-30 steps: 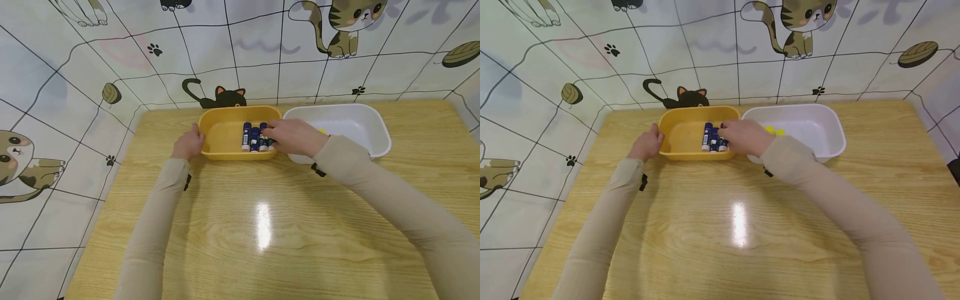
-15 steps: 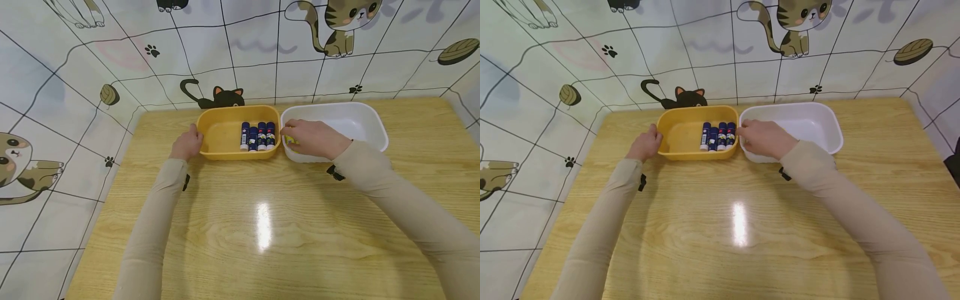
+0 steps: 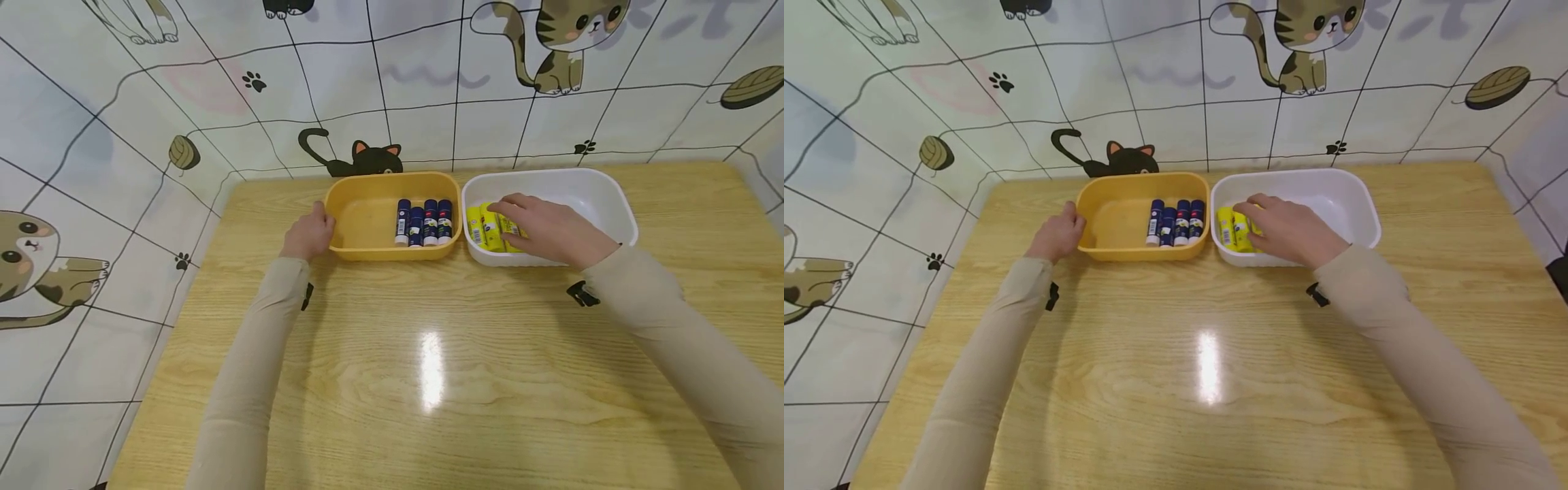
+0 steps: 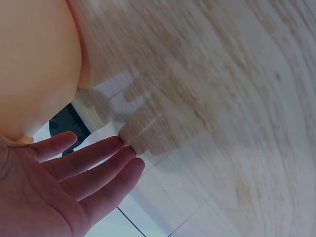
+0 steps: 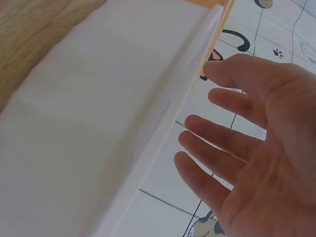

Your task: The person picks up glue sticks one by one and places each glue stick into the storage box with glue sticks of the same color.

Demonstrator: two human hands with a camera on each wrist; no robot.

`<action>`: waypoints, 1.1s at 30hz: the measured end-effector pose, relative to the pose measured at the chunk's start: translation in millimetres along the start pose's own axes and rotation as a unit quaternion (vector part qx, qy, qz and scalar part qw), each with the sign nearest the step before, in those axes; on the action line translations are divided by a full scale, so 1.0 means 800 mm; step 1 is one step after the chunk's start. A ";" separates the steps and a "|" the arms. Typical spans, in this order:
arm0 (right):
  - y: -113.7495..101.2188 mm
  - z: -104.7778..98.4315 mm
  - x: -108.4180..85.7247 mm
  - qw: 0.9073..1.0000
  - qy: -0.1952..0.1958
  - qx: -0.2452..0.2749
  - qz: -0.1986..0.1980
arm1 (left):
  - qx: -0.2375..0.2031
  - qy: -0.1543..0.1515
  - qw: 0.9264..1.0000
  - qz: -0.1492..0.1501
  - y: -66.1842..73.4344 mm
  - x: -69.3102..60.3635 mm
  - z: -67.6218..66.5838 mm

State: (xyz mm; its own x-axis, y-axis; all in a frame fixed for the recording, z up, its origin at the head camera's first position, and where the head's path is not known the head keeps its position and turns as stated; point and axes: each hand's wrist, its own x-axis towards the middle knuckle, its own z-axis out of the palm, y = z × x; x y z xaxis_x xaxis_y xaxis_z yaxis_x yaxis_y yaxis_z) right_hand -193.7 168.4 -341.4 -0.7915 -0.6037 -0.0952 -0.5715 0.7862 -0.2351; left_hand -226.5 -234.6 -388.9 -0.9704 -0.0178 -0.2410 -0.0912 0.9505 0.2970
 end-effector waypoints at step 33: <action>0.063 0.030 -0.073 0.993 0.116 -0.019 0.021 | -0.044 0.022 0.998 0.051 -0.005 -0.012 -0.018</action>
